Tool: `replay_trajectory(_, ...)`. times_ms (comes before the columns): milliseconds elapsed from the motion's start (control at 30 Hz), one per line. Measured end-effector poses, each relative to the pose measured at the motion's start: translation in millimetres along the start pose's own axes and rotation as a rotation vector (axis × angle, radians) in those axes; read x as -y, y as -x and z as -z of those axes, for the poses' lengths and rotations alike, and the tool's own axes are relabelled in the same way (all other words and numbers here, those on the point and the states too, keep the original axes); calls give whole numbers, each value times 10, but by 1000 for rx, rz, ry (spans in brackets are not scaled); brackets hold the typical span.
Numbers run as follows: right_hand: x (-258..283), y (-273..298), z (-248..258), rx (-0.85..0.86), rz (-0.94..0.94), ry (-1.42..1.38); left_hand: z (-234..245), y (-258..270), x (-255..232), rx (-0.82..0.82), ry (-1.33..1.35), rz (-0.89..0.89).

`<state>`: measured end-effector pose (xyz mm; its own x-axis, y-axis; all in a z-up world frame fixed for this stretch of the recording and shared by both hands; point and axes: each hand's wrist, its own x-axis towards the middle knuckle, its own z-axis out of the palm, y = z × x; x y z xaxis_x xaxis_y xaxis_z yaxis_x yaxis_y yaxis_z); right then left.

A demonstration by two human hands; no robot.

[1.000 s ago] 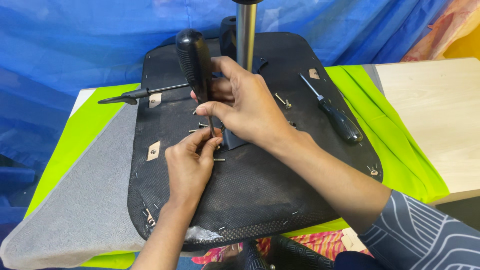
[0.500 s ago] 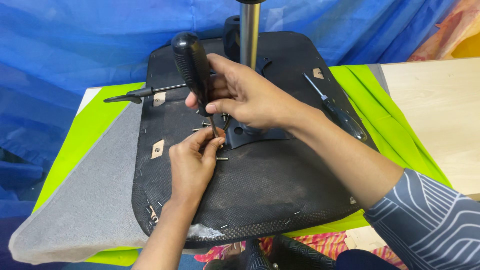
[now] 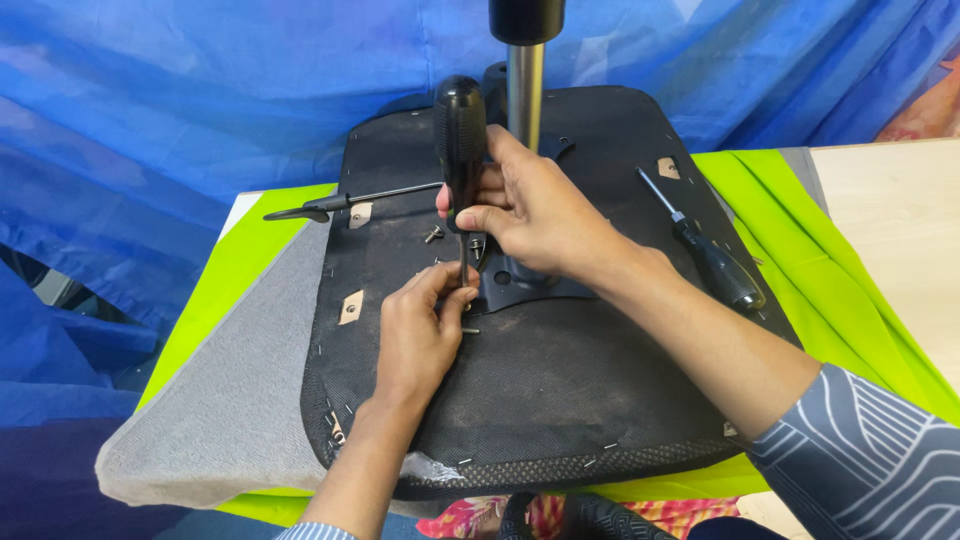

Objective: The person assembles a chair by attaching a black plastic handle to the metal base using a screwdriver and screws. They align the handle, insert screws, and tighten them to secure the component.

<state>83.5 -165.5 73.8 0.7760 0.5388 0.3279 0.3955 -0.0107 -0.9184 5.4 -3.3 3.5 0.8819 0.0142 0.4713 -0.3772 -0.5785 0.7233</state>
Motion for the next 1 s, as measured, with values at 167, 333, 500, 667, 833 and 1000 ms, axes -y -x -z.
replay_trajectory(167,57,124,-74,-28,18,68,-22,57,-27,-22,27,71)
replay_trajectory(333,74,-16,57,274,70,-32,-12,85,-55,-26,17,96)
replay_trajectory(500,65,-74,62,373,121,-67,-17,97,-81,-45,-28,67)
replay_trajectory(667,76,20,15,256,171,98,-41,94,-106,-59,44,120)
replay_trajectory(833,94,30,3,212,19,118,-39,79,-119,-81,-9,122)
replay_trajectory(1000,69,83,-104,87,21,89,-62,92,-51,-101,-51,122)
